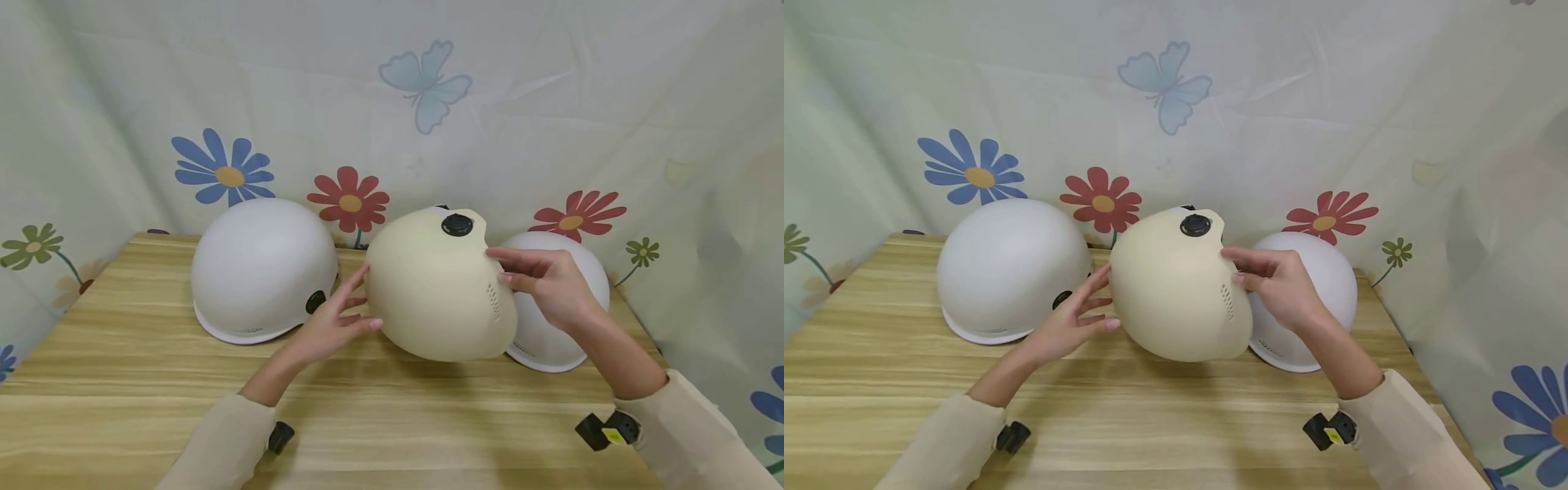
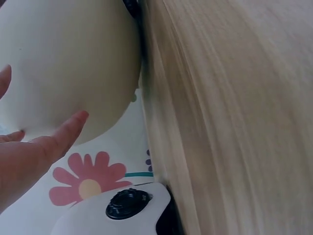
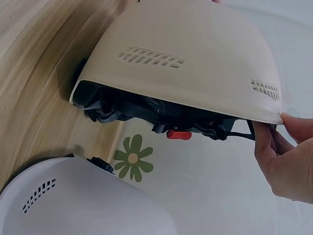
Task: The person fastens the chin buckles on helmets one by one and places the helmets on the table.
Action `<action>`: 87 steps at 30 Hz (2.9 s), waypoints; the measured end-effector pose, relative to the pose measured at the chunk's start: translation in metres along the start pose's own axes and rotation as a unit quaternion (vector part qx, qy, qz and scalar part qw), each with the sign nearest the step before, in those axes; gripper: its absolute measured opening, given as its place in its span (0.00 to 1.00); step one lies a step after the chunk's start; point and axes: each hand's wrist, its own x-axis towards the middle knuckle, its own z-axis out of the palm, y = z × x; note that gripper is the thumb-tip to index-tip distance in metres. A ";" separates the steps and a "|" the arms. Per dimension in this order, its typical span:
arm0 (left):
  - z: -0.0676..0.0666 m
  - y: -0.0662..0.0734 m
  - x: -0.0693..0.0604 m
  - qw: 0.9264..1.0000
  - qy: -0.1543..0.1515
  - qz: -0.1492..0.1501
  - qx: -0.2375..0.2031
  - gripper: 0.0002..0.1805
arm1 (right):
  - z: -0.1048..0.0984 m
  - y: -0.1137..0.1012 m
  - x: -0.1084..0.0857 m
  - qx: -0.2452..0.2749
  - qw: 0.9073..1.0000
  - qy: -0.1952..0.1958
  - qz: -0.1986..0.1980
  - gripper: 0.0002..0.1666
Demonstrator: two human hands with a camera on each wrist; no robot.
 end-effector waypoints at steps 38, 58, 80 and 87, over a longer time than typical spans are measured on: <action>-0.009 0.008 0.014 0.999 0.005 -0.035 0.004 0.46 | -0.005 0.052 -0.013 0.204 0.975 -0.025 0.087 0.37; -0.014 0.007 0.003 0.995 -0.008 -0.086 0.055 0.47 | 0.034 0.085 -0.012 0.224 0.961 -0.090 0.136 0.47; -0.021 -0.007 0.009 0.996 -0.017 -0.077 0.040 0.45 | 0.056 0.110 -0.003 0.267 0.940 -0.103 0.185 0.52; -0.024 -0.011 0.011 0.995 -0.041 -0.083 0.028 0.46 | 0.059 0.125 -0.002 0.232 0.946 -0.113 0.198 0.54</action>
